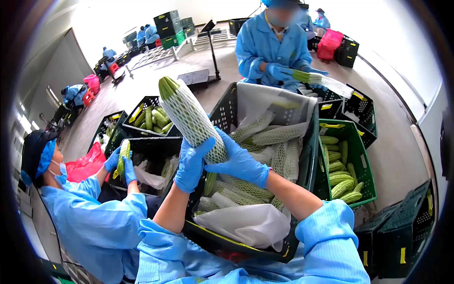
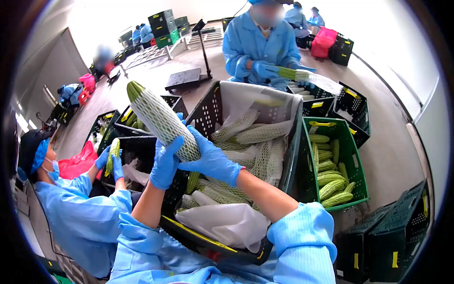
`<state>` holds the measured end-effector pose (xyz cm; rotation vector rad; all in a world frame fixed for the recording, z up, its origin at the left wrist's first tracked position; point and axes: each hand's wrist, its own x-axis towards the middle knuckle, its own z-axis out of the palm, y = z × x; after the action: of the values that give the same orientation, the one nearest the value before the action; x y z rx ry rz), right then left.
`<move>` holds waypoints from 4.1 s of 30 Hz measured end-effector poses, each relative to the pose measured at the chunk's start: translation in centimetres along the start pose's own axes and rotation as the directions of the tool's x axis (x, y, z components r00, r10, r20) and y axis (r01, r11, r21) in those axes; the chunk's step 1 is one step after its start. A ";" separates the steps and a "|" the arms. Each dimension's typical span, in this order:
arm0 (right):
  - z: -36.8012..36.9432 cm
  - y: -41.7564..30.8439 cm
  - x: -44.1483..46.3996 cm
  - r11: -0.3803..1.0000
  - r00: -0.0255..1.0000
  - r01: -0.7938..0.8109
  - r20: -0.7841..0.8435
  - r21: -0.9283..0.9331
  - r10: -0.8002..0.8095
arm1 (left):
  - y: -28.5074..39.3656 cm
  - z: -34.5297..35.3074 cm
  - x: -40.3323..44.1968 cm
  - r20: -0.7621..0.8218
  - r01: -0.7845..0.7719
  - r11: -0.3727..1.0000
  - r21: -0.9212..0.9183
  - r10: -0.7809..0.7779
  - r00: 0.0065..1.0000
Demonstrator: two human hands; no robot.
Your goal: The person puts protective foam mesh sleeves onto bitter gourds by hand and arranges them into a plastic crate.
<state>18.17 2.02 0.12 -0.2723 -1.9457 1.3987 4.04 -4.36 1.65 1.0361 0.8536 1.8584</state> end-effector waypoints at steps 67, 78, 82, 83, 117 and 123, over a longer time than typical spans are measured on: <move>-4.0 12.1 -0.7 0.004 0.778 0.036 0.031 -0.999 0.628 | -0.8 -9.3 3.3 -0.325 0.368 0.119 0.922 -0.277 0.904; -3.3 15.0 1.4 0.091 0.677 -0.175 -0.053 -0.980 0.734 | -0.9 -9.8 3.4 -0.327 0.381 0.155 0.911 -0.291 0.899; -6.1 13.7 -0.1 0.304 0.811 -0.373 -0.149 -0.877 0.566 | -1.0 -9.7 3.1 -0.327 0.380 0.186 0.906 -0.260 0.908; -7.1 13.0 -0.5 0.412 0.842 -0.427 -0.187 -0.805 0.507 | -0.9 -9.6 3.0 -0.324 0.375 0.190 0.907 -0.252 0.912; -7.7 7.2 -3.7 0.515 0.846 -0.400 0.089 0.758 0.526 | -3.0 -0.9 0.7 0.542 -0.511 0.617 0.599 0.158 0.825; -3.5 4.8 -5.1 0.647 0.757 -0.637 0.180 0.418 0.628 | -0.7 0.0 -0.9 0.664 -0.508 0.621 0.596 -0.026 0.747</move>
<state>22.99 3.70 -5.80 -0.7743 -1.5023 2.2762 4.53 -4.89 0.77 2.2701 1.1162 1.1475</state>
